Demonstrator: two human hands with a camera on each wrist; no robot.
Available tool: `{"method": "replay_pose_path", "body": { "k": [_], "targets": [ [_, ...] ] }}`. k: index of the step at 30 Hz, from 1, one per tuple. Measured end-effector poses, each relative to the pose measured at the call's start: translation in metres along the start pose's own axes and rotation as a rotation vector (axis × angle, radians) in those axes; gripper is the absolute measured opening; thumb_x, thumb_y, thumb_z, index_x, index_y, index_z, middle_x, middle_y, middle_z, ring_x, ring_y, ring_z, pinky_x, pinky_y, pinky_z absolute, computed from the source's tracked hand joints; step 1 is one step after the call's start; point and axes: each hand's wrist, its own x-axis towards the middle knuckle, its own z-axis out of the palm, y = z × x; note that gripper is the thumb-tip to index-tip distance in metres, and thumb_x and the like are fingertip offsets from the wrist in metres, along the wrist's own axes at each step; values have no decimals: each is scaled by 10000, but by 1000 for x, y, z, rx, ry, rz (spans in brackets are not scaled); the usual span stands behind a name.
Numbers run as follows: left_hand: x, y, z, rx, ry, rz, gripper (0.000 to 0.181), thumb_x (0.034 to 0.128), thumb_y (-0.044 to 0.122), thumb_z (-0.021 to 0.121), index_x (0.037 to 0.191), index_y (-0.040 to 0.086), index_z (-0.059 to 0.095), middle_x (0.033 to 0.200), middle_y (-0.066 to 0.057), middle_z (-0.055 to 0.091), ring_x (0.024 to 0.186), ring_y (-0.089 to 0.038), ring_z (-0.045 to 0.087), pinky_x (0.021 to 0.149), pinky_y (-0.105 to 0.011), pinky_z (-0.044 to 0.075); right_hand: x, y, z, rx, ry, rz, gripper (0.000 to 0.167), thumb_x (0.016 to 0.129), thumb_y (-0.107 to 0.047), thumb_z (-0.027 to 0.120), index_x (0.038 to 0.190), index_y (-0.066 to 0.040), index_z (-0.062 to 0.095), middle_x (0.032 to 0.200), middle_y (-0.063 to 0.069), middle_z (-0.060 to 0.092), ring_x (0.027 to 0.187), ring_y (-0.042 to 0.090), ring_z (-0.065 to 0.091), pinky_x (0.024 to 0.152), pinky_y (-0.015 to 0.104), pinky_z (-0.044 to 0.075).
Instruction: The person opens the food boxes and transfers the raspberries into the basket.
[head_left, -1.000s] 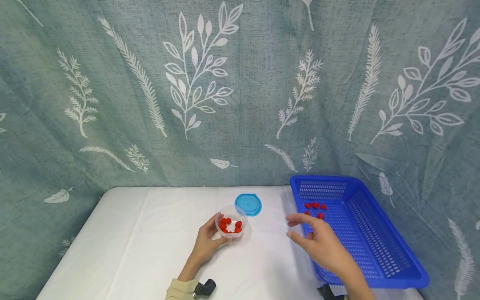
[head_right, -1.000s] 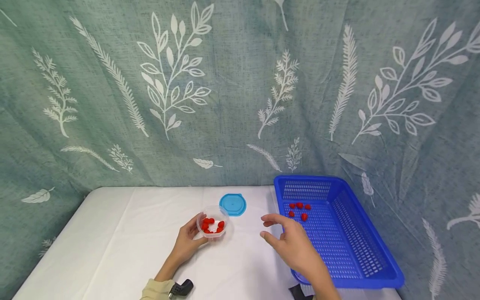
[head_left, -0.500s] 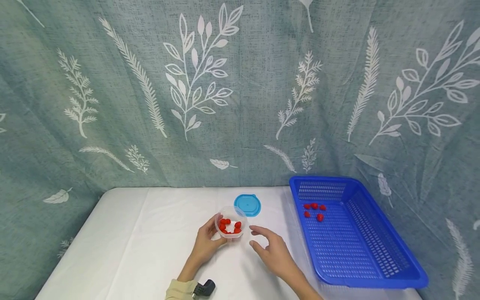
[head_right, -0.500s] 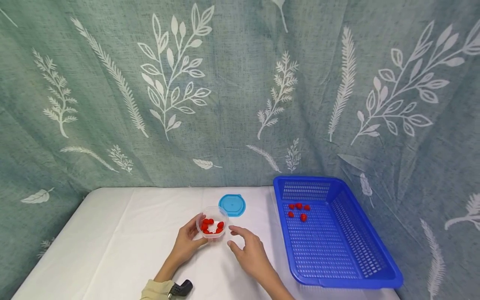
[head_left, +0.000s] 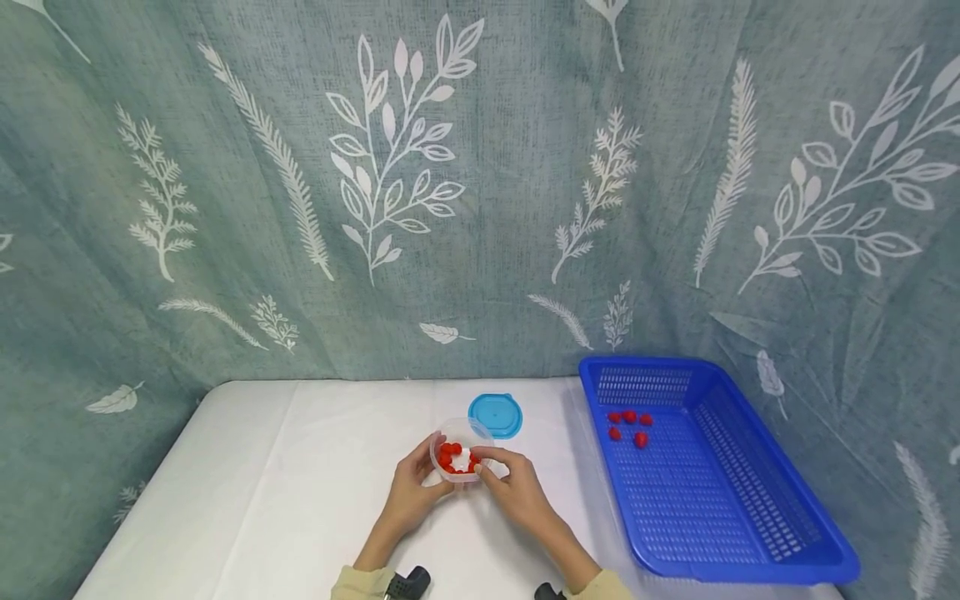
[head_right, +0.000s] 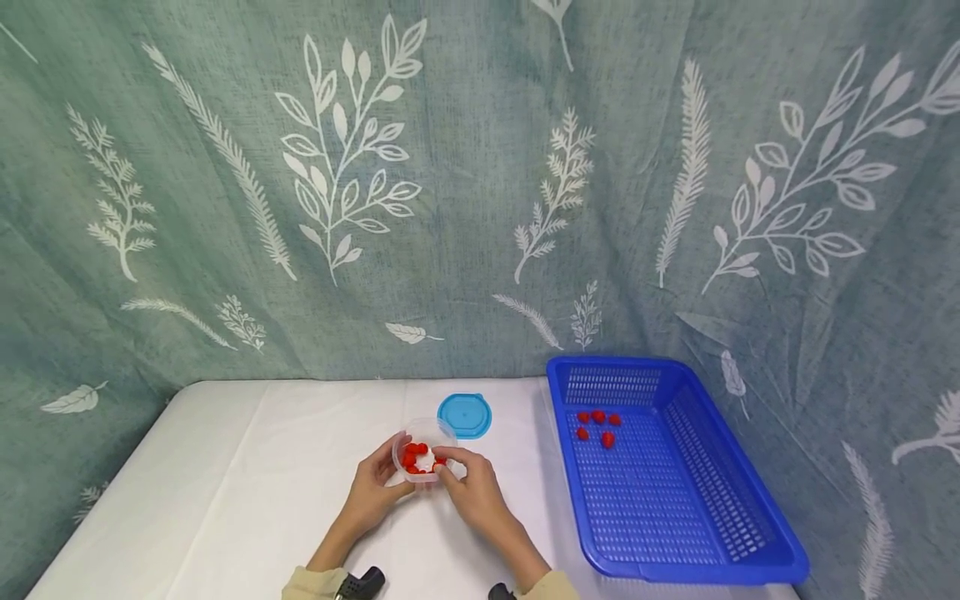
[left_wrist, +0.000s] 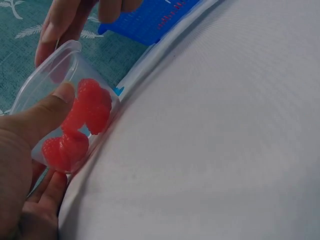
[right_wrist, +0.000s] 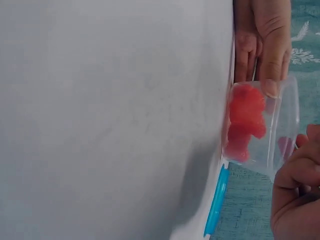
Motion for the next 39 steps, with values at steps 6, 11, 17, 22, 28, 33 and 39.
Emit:
{"method": "replay_pose_path", "body": {
  "k": [6,11,17,22,28,33,39],
  "targets": [
    [-1,0,1,-38,2,-8,838,797,38,855,1513,-31,425,1494,-218,521,1409,-378,477,1153,-368,398,14,6,8,-1,-19,-24,277,987,-70,630,1243,4,703,1239,130,717,1224,339,626,1003,487,568],
    [-1,1,1,-50,3,-18,855,785,27,861,1511,-50,417,1497,-233,512,1416,-375,468,1164,-390,382,22,6,14,-8,-66,-21,256,990,-64,626,1221,7,712,1210,121,730,1161,309,645,1016,509,553],
    [-1,2,2,-36,1,0,856,776,41,873,1504,-44,432,1510,-248,490,1407,-380,476,1158,-384,395,30,5,20,-50,-124,21,246,999,-66,614,1218,-16,716,1193,109,727,1104,260,644,980,450,584],
    [-2,2,1,-40,4,9,857,775,42,873,1505,-42,432,1512,-224,499,1415,-376,468,1156,-388,392,32,3,21,-96,-189,30,267,1006,-62,574,1229,4,704,1237,129,709,1116,267,645,1001,468,571],
    [-3,4,0,-38,-2,6,857,781,44,870,1508,-47,424,1517,-234,489,1414,-378,467,1161,-387,389,35,0,16,-136,-279,2,297,1009,-41,539,1257,34,683,1288,177,676,1115,272,639,1000,456,557],
    [-3,4,0,-18,2,13,841,787,27,859,1503,-56,427,1509,-243,494,1406,-384,477,1157,-402,390,36,-5,14,-153,-318,3,307,1014,-37,531,1274,49,672,1286,188,670,1101,250,617,956,393,548],
    [-4,5,1,-4,14,-10,856,774,24,866,1507,-42,428,1501,-221,514,1412,-368,474,1163,-414,388,35,-7,15,-139,-311,6,278,1018,-28,533,1232,35,699,1266,177,680,1072,264,610,892,360,518]
  ]
}}
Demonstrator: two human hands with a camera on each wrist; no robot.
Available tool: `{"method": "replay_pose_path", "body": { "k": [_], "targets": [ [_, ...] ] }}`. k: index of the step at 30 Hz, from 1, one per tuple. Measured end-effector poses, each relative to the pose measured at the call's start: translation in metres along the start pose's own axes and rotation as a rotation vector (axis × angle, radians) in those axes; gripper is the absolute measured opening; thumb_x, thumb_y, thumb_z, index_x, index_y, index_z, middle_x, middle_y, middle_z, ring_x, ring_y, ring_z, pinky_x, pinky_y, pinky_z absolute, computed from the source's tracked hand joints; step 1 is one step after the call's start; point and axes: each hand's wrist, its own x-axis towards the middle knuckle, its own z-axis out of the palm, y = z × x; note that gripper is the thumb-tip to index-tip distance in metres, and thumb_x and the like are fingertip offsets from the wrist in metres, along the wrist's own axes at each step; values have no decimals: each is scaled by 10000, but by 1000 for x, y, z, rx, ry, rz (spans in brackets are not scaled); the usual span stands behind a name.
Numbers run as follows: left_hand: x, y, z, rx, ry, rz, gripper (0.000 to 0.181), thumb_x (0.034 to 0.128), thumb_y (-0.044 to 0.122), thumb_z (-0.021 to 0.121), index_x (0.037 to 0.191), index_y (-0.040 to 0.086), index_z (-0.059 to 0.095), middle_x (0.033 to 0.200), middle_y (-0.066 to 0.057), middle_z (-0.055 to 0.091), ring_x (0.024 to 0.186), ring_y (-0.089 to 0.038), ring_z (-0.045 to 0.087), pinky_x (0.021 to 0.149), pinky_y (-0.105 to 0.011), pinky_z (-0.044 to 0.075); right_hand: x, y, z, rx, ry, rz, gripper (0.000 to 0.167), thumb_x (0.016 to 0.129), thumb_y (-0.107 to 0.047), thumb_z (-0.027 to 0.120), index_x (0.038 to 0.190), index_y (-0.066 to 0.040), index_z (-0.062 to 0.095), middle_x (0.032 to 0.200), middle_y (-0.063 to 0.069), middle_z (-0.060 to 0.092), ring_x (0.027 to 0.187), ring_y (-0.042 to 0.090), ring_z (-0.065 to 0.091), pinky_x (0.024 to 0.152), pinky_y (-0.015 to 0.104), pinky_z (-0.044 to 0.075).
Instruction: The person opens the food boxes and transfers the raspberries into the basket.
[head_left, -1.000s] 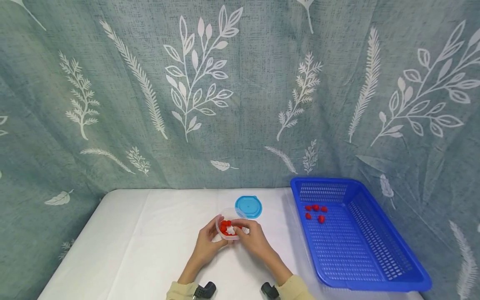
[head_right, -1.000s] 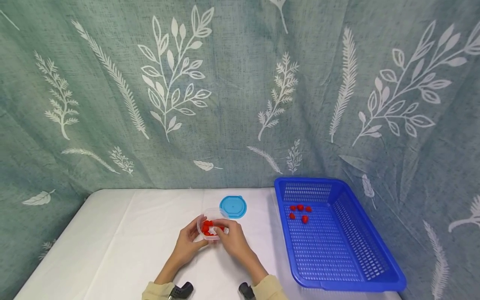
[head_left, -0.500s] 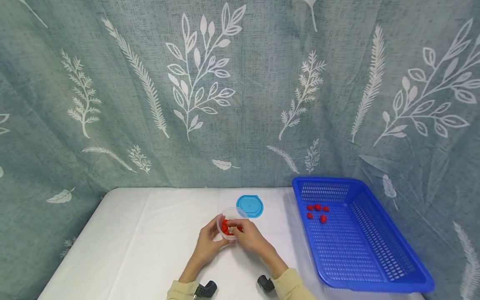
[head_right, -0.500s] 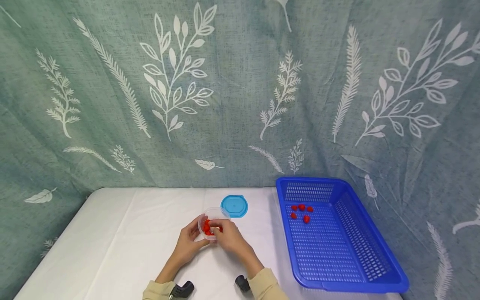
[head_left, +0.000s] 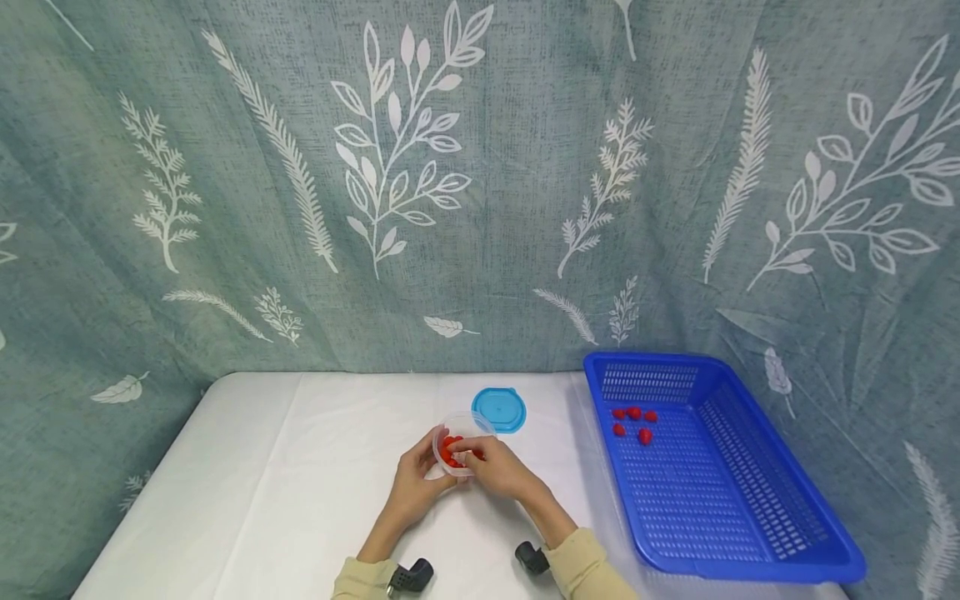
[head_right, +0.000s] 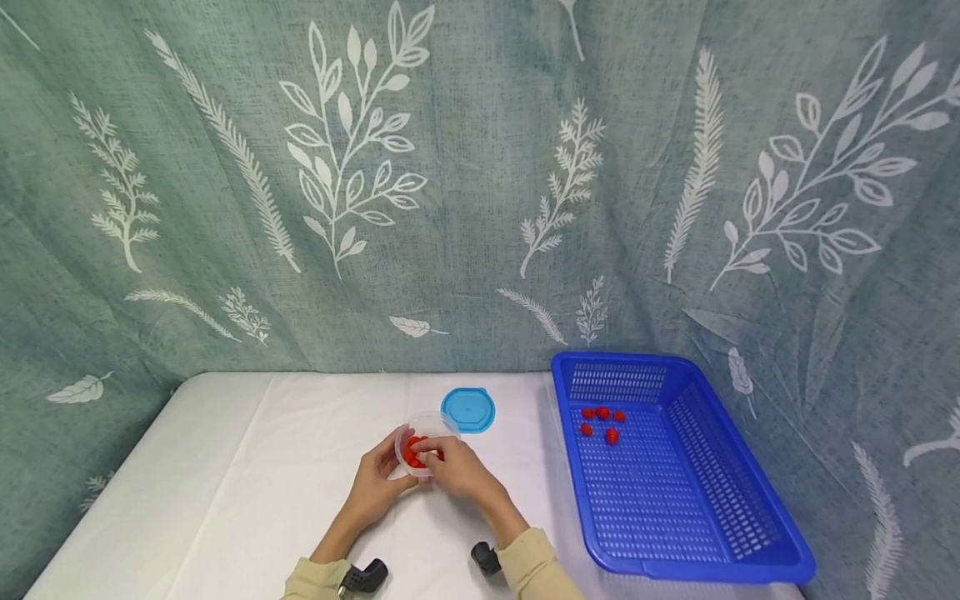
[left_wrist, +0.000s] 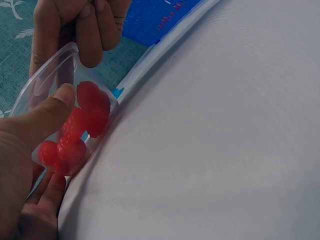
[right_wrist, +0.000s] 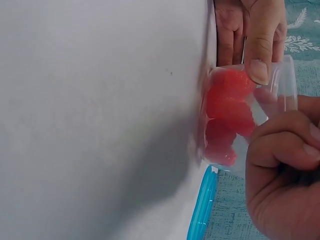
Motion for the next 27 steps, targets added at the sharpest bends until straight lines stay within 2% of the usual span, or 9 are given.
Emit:
{"method": "replay_pose_path", "body": {
  "k": [4,7,10,14,17,23,27],
  "targets": [
    [0,1,1,-4,3,-4,870,769,33,873,1512,-35,426,1508,-199,514,1425,-361,459,1170,-427,378,1,1,-1,60,-21,-17,301,1025,-8,514,1284,52,655,1312,204,655,1229,361,598,1046,515,510],
    [0,1,1,-10,5,1,883,767,48,879,1517,-34,419,1515,-199,506,1435,-358,445,1178,-440,367,2,2,-3,98,-43,-24,335,1031,1,501,1342,69,604,1331,223,641,1271,382,577,1071,542,492],
    [0,-1,0,-14,8,5,883,769,47,878,1518,-33,418,1513,-210,504,1438,-362,439,1181,-450,357,3,3,-3,85,-50,-21,339,1028,-5,508,1343,65,612,1331,211,646,1232,329,591,1032,437,522],
    [0,-3,0,-8,13,1,876,771,50,878,1521,-8,428,1511,-202,509,1435,-356,447,1180,-447,351,2,1,-3,54,-51,16,302,1013,-8,516,1261,57,677,1258,184,668,1014,225,577,793,252,502],
    [0,-3,0,-1,11,-4,877,771,52,878,1522,-5,427,1515,-197,507,1431,-358,453,1180,-452,350,1,0,-2,57,-47,42,269,1009,-8,514,1182,39,715,1174,162,666,915,199,525,680,218,429],
    [0,-2,0,0,11,0,875,767,40,878,1518,-11,432,1516,-177,513,1431,-355,455,1179,-453,351,2,4,-1,110,-17,3,192,998,10,537,1035,-27,722,1170,140,672,1050,235,563,815,236,487],
    [-1,-1,-1,12,13,8,848,784,59,870,1515,2,444,1513,-171,518,1424,-355,465,1167,-450,362,3,8,-2,172,-23,-3,161,997,-9,565,1011,-20,725,1164,146,665,1018,213,552,758,206,506]
  ]
}}
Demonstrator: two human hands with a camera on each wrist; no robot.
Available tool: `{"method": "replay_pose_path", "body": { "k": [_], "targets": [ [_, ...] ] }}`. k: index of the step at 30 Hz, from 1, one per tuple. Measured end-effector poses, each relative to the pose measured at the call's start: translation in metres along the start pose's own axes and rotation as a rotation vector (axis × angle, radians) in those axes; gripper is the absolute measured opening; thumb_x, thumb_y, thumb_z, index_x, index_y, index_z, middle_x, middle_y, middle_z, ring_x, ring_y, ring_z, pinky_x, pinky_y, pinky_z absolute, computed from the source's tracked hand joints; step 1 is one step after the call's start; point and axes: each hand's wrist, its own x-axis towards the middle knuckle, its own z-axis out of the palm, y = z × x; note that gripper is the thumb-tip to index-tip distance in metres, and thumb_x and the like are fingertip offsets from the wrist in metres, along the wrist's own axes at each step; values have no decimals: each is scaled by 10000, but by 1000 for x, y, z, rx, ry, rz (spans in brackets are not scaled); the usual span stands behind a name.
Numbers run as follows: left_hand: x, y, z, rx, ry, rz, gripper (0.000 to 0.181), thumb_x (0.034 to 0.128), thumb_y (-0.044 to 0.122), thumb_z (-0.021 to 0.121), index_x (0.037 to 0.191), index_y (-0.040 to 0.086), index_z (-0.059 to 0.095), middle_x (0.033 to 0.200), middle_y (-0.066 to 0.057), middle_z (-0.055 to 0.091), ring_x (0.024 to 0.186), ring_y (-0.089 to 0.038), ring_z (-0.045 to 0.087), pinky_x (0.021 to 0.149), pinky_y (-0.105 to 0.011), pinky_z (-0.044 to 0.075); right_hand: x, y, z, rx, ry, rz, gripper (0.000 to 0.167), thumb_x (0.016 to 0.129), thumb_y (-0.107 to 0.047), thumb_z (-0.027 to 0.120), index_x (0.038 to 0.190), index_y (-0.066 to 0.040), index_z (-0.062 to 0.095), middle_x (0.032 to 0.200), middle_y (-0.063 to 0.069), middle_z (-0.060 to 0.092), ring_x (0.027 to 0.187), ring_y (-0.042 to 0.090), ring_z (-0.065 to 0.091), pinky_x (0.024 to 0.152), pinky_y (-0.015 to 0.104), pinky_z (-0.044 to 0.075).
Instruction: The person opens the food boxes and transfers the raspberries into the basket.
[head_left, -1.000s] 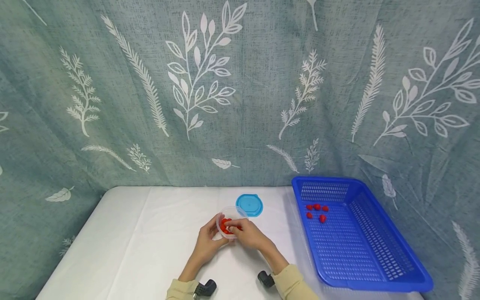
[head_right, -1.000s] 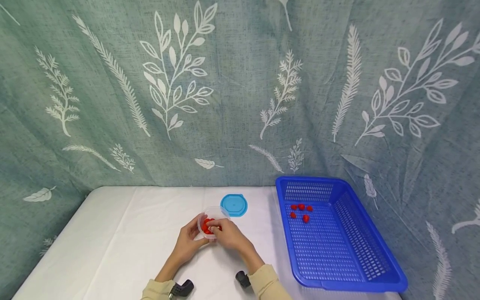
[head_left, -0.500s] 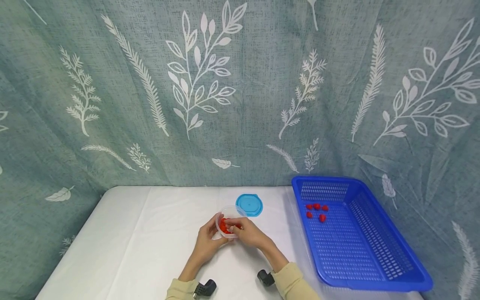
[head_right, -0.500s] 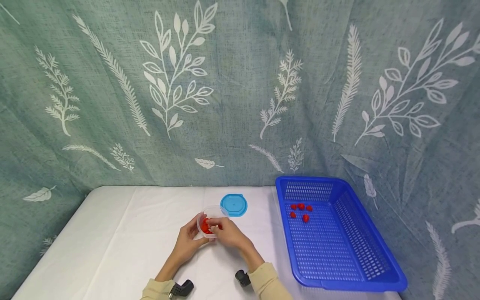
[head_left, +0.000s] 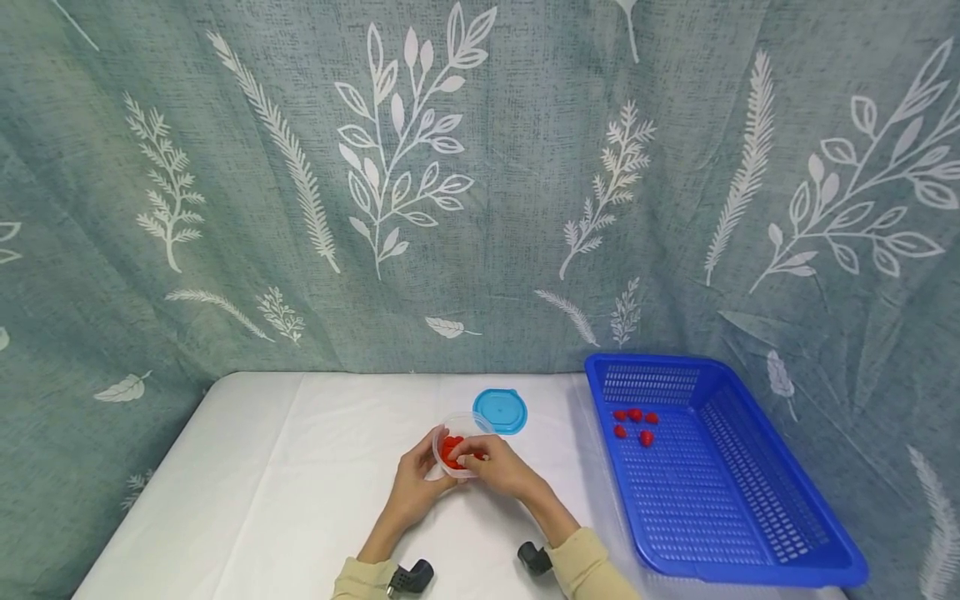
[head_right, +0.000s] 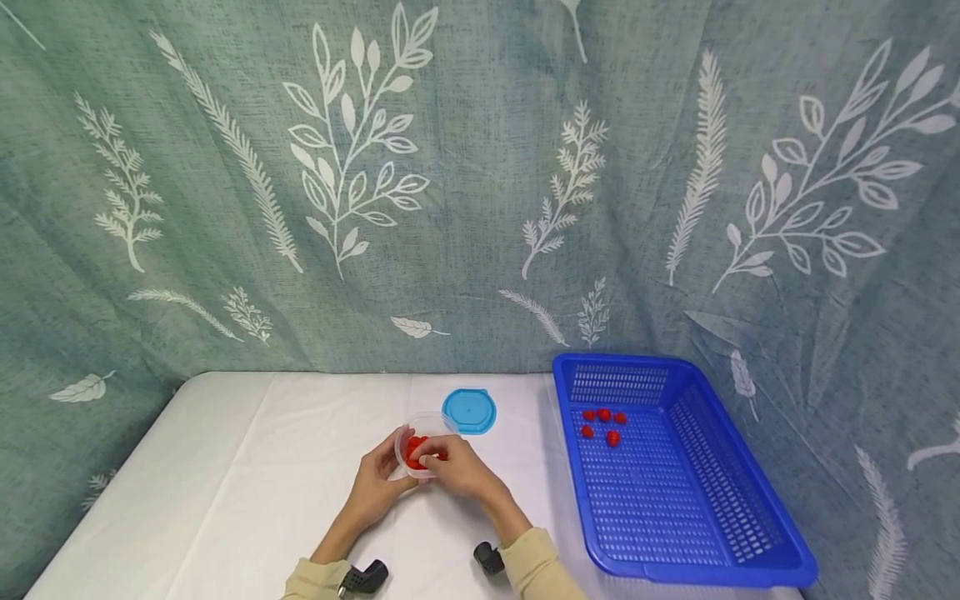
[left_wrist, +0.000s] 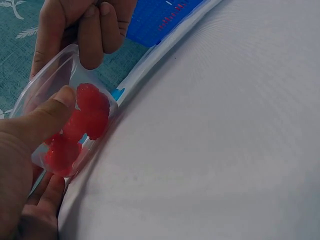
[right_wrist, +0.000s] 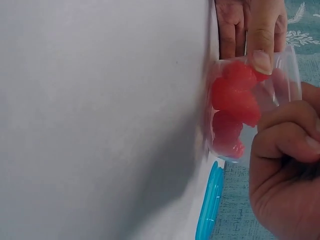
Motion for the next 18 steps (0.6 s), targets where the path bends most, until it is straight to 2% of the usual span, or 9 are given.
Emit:
{"method": "replay_pose_path", "body": {
  "k": [5,11,15,18],
  "targets": [
    [0,-1,0,-5,5,-11,845,779,52,872,1512,14,453,1512,-190,513,1422,-359,467,1168,-454,362,1,1,-3,33,-18,23,172,1003,-26,568,1051,3,731,1172,162,644,954,189,528,643,186,489],
    [1,-2,0,-8,0,-19,853,790,76,871,1525,25,440,1524,-191,498,1426,-353,463,1169,-441,363,3,-7,-8,-44,-60,75,208,1005,-38,563,1105,9,739,1120,141,637,899,190,507,612,195,441],
    [1,-2,0,1,-4,-15,849,803,88,863,1527,8,427,1529,-182,497,1428,-353,462,1165,-438,365,5,-12,-9,-70,-82,78,202,973,-4,566,1064,10,746,1075,130,658,880,176,497,615,198,422],
    [0,-3,-1,-3,-6,-6,848,802,69,860,1526,0,425,1529,-187,494,1426,-353,464,1165,-436,366,6,-12,-10,-51,-90,81,181,960,0,577,1029,-5,744,1046,108,653,795,150,489,576,191,412]
  ]
}}
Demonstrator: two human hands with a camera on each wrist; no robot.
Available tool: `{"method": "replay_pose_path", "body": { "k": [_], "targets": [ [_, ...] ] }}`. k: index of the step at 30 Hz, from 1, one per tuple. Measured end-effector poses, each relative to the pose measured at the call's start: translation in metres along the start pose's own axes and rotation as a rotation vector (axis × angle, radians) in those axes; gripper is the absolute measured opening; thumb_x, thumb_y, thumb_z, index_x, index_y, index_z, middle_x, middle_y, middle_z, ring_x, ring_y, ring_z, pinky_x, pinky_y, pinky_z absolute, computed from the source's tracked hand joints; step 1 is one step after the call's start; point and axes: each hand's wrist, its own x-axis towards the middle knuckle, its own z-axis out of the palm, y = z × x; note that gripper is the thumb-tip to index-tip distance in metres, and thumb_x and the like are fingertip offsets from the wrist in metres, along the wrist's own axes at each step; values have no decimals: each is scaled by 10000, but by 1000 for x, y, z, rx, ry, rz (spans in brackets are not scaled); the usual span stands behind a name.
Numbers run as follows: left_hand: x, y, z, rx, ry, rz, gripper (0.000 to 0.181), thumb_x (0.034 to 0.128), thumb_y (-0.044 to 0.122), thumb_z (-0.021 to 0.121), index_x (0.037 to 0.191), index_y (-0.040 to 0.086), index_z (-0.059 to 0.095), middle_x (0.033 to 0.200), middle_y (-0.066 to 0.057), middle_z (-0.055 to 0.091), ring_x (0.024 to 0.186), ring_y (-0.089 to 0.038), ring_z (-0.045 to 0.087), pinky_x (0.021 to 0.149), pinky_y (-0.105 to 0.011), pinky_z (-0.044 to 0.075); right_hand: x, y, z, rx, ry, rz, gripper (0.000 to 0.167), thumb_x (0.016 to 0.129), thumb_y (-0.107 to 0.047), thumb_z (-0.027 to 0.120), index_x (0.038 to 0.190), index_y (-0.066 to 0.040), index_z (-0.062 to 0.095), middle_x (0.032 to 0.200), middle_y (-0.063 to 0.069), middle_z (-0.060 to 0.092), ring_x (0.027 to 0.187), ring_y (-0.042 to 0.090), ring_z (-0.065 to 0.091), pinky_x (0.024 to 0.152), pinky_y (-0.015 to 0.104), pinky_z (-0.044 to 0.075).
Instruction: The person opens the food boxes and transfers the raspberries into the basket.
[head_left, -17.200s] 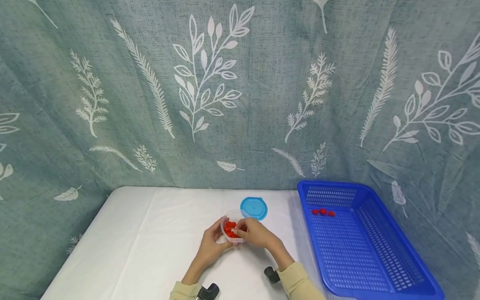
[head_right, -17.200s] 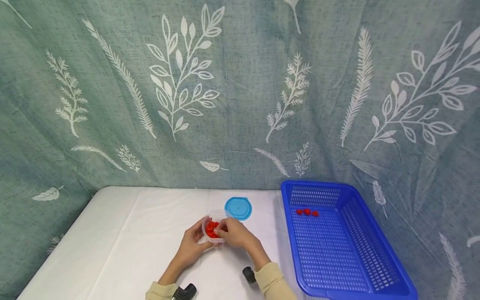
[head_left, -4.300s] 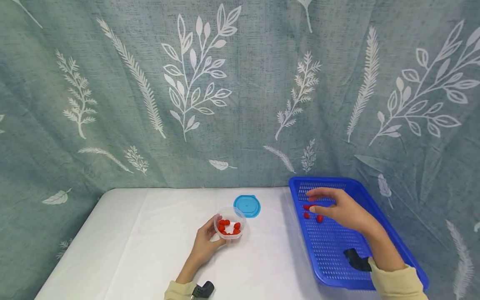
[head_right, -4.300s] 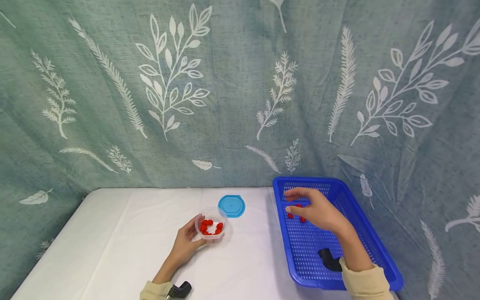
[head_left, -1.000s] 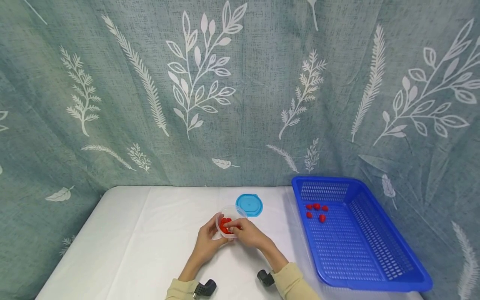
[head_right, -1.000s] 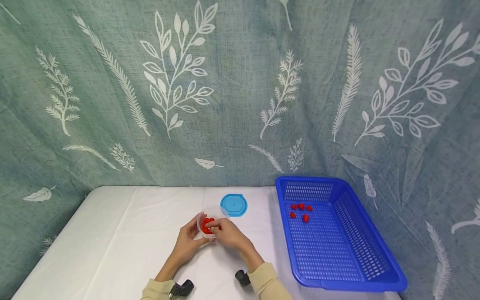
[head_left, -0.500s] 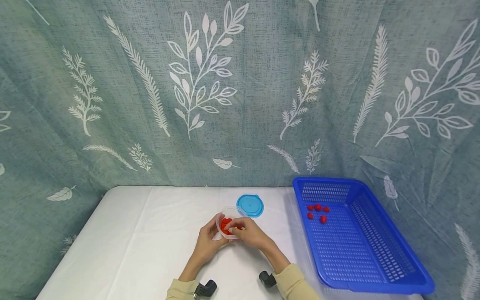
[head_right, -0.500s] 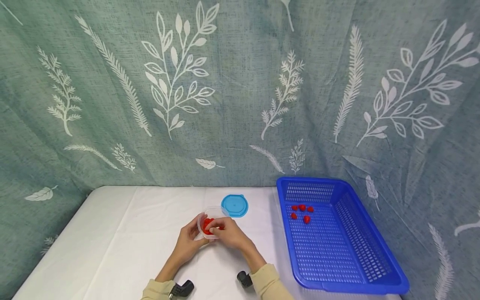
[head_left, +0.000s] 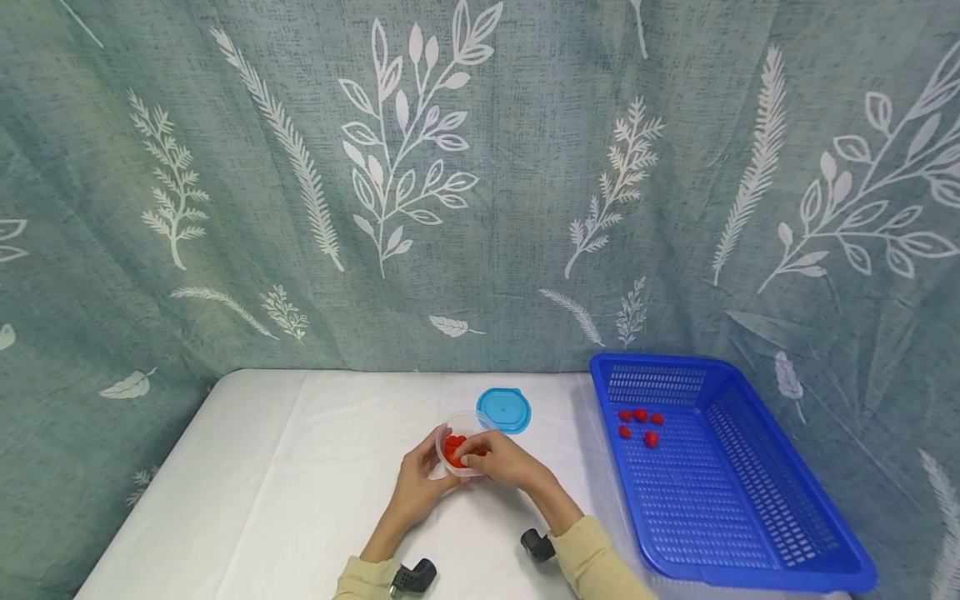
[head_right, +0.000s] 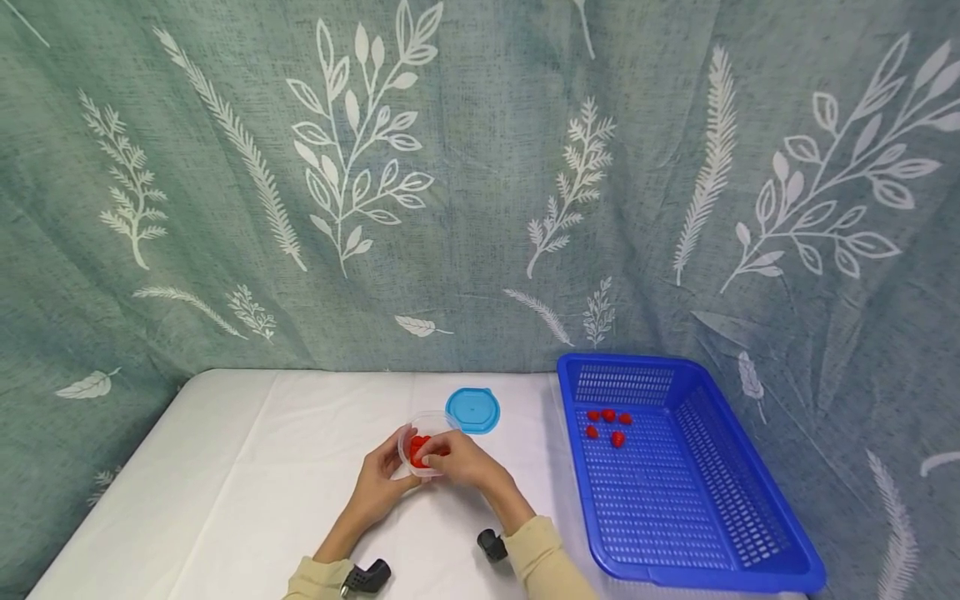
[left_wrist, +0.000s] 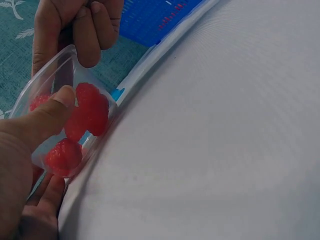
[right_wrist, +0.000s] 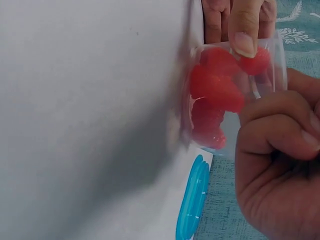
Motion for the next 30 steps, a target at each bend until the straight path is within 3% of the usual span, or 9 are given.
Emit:
{"method": "replay_pose_path", "body": {
  "k": [5,10,13,21,30],
  "targets": [
    [0,1,-1,6,5,-3,840,800,60,858,1521,-1,432,1525,-180,501,1425,-357,464,1163,-447,370,1,3,0,23,8,12,143,970,-39,596,1021,-25,729,1040,91,632,708,139,473,538,191,420],
    [0,3,-1,10,6,-5,827,804,58,855,1516,-3,438,1524,-186,501,1423,-367,463,1166,-462,369,2,8,2,-12,52,-13,113,986,-56,595,1008,-39,704,1096,96,655,960,197,556,752,231,548],
    [1,4,-1,6,4,-10,831,801,53,856,1517,4,439,1527,-190,496,1422,-364,465,1166,-446,373,1,10,4,-25,73,-21,111,994,-56,583,1014,-35,690,1109,96,664,997,212,582,835,268,575],
    [0,5,0,26,2,-18,850,796,71,864,1522,-1,429,1539,-180,485,1419,-355,472,1157,-409,385,-2,12,10,-31,156,-40,123,1025,-96,567,1077,-25,654,1073,89,664,946,169,587,783,214,555],
    [0,4,0,-15,0,-7,859,790,58,866,1520,-20,421,1510,-219,504,1416,-370,470,1171,-418,371,-10,12,12,-1,304,-63,174,985,-80,625,1125,-11,702,1026,73,691,930,171,566,790,252,509]
  ]
}}
